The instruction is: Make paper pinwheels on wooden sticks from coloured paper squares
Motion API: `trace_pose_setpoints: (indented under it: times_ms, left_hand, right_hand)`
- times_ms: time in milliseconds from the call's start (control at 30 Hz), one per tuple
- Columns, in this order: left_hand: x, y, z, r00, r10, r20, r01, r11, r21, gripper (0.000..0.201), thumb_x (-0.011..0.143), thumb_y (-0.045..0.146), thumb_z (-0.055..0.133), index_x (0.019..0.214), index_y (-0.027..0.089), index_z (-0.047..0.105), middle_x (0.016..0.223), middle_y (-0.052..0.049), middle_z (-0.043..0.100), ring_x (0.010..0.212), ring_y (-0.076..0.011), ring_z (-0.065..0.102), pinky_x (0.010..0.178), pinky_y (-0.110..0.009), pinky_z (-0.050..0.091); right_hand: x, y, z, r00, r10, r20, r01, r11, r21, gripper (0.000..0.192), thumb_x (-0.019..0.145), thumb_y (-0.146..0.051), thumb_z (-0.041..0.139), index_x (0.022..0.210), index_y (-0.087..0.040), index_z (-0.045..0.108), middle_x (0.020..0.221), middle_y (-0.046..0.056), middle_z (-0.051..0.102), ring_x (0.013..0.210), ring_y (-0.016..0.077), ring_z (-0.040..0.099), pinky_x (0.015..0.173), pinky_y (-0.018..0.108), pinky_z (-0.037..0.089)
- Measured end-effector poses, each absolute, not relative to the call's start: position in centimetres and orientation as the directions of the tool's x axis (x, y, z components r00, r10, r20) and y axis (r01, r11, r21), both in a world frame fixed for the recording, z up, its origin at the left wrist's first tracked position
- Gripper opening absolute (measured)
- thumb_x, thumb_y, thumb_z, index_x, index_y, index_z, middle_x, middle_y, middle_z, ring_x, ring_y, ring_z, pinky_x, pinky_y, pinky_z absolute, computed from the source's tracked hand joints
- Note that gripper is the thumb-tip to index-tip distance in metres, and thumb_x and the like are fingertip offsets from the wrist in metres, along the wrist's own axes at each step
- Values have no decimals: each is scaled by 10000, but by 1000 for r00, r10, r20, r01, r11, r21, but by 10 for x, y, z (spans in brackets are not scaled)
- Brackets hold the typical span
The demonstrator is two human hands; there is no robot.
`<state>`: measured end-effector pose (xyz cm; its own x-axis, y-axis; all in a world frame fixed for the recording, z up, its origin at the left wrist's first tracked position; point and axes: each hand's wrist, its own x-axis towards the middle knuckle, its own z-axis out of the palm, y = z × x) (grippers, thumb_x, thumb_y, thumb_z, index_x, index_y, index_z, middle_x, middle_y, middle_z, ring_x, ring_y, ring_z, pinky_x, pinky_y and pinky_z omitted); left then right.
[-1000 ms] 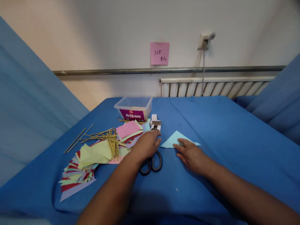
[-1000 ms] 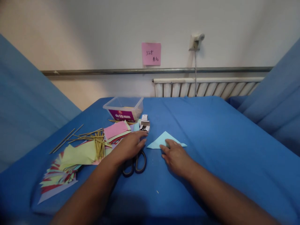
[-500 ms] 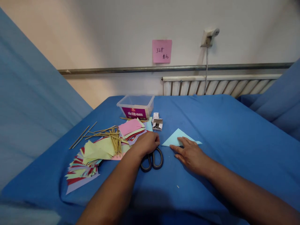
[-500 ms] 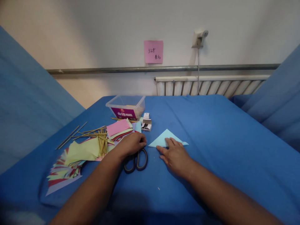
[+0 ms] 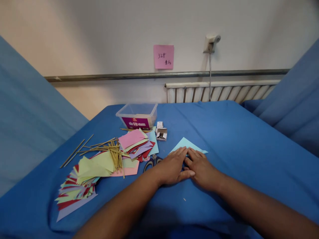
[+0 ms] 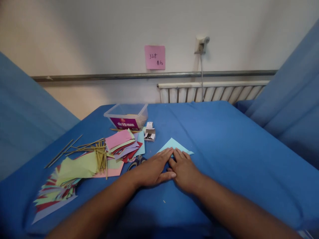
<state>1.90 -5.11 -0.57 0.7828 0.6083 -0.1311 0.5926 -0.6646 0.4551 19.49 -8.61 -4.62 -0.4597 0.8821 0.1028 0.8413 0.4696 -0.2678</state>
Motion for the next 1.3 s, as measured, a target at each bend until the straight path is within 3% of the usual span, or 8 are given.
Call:
trace_pose_setpoints:
  times_ms: [133,467,667,800,933,1000,1133,1300]
  left_hand:
    - [19,-51,-6,790,595,-147,598,-694,402,885,811,629,468,1457,70,237,1525,-204,222,1424,-302,137,1141,-424,170]
    - [18,-51,-11,789,602,-125,605,-725,329,808,800,643,476,1434,170,313,1537,-172,212,1426,-307,129,1116,-439,182]
    - [18,-49,-13,784,602,-152,614,-717,331,809,796,616,507,1443,175,300,1549,-165,174,1426,-309,129,1116,-434,174]
    - [17,-48,-14,787,598,-153,611,-719,330,822,795,615,505,1454,179,277,1554,-163,158,1425,-310,132,1117,-433,172]
    - [17,-48,-16,790,594,-152,607,-724,328,801,800,601,504,1447,180,289,1546,-170,183,1422,-319,141,1112,-452,182]
    - [18,-49,-16,789,595,-151,608,-724,324,798,796,589,519,1442,178,295,1545,-174,182,1420,-326,145,1112,-463,181]
    - [17,-53,-10,786,595,-167,615,-724,312,834,788,567,539,1454,150,259,1540,-187,190,1420,-317,151,1117,-456,172]
    - [2,-63,7,675,704,-223,738,-641,211,819,745,539,591,1397,92,380,1492,-205,307,1398,-346,213,1098,-485,206]
  right_hand:
    - [213,-104,-53,-378,916,138,886,401,-234,575,908,-354,447,1410,-79,384,1462,186,381,1348,282,350,1090,443,316]
    - [245,-128,-65,-149,966,213,975,180,-132,569,911,-423,423,1333,-46,484,1377,216,481,1284,329,431,1041,470,352]
    - [267,-118,-53,-11,974,226,971,65,-230,406,928,-314,374,1217,-109,573,1223,177,605,1101,285,578,937,416,425]
    - [252,-79,-32,34,990,136,936,16,-351,349,923,-341,407,1142,-147,598,1082,138,674,946,250,645,812,349,465]
    - [221,-36,-22,2,999,34,948,9,-318,390,828,-415,575,1093,-130,604,1039,159,683,955,285,639,785,357,457]
    - [206,-26,-26,15,997,74,960,7,-278,417,808,-405,600,1103,-110,594,1054,177,667,996,301,616,819,375,443]
    - [189,-23,-49,-106,965,241,953,168,-253,418,919,-308,414,1294,-134,484,1386,164,466,1280,278,415,1005,396,334]
    - [189,-24,-70,-113,971,210,956,164,-245,515,935,-349,359,1381,-93,389,1423,172,422,1342,316,312,1050,449,278]
